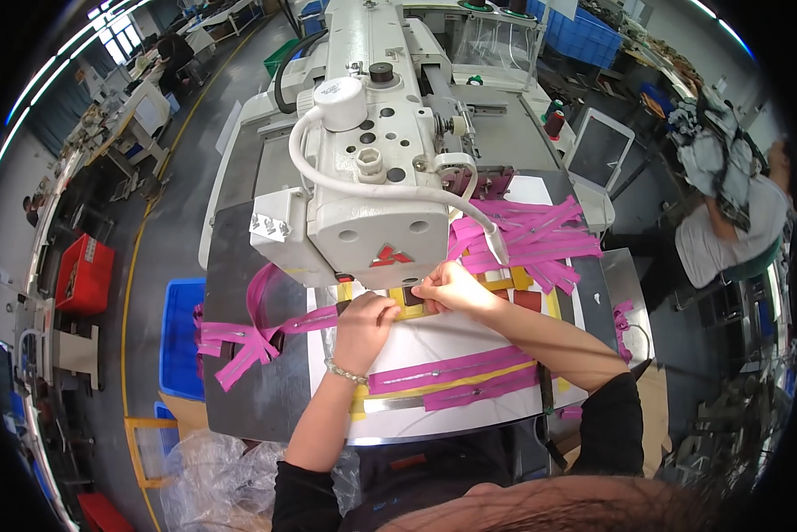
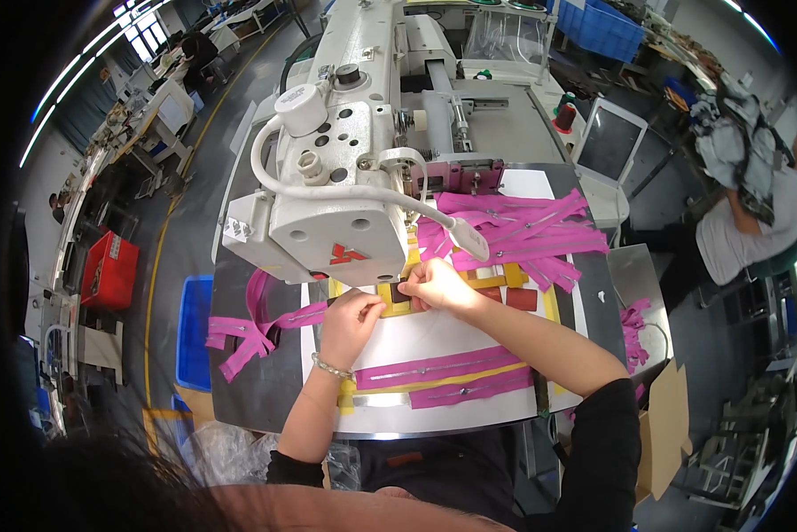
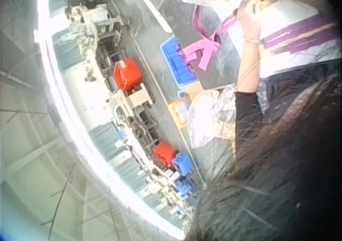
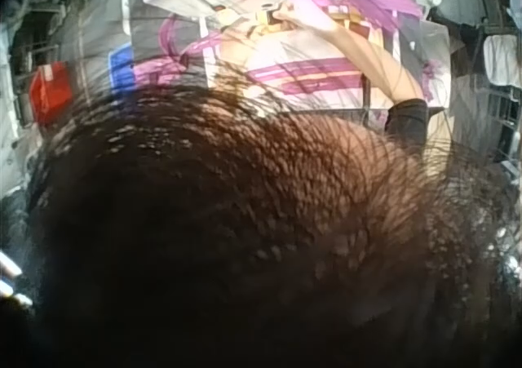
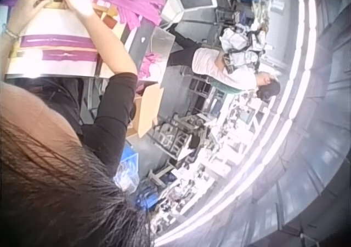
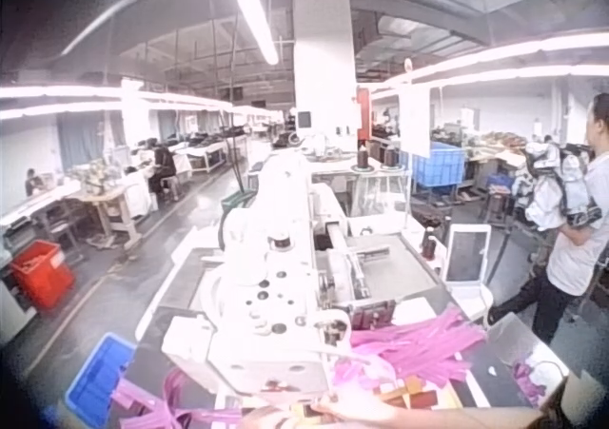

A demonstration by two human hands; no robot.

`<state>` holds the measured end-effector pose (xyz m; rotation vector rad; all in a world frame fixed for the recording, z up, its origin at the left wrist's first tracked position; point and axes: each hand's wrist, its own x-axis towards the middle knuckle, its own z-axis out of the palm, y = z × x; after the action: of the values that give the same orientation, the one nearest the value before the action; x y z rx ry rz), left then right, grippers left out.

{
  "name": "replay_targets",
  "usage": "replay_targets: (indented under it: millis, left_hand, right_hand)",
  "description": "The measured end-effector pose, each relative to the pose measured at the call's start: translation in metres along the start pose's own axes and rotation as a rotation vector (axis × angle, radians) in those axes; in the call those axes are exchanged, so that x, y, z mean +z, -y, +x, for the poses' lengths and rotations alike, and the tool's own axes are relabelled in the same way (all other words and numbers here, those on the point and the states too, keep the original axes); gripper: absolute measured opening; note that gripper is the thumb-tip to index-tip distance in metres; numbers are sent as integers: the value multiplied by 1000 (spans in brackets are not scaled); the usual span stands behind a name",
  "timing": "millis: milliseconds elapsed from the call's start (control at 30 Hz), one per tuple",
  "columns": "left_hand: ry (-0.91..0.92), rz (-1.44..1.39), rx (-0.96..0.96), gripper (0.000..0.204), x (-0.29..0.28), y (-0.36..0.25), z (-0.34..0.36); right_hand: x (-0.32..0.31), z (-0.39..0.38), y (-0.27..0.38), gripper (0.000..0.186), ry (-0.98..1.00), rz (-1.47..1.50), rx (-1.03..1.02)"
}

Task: Operating an industrial sewing machine to sew zippers onto fabric pieces.

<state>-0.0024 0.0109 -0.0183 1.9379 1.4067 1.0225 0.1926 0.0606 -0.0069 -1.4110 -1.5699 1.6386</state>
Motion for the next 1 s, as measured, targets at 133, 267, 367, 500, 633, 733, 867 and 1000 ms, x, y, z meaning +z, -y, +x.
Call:
replay_targets:
  millis: [133,267,367,500,633,733,867,1000]
  left_hand:
    - [-74,277,318,10,4,-5,-1]
    - [-35,432,398,18,10,-4,-10]
    - [-4,441,432,23,13,-5,-14]
    - [11,505,480,26,15,-11,-18]
    - [22,517,484,24,20,-17,-21]
    - [21,516,456,22,21,-21,-20]
    - [26,527,441,19,21,-25,-17]
    - [73,576,428,26,19,-26,-17]
  right_hand:
    - [4,1,-2,23,-63,9,10]
    - [8,1,-2,24,-98,-46,-4]
    - [9,-1,2,24,-117,-83,24]
    - [9,-1,2,25,-103,-88,11]
    - [7,-3,7,23,-95,-95,45]
    - [6,-2,11,23,-65,-133,44]
    - [-2,3,12,24,-17,-143,48]
    - [-5,5,15,25,33,-203,28]
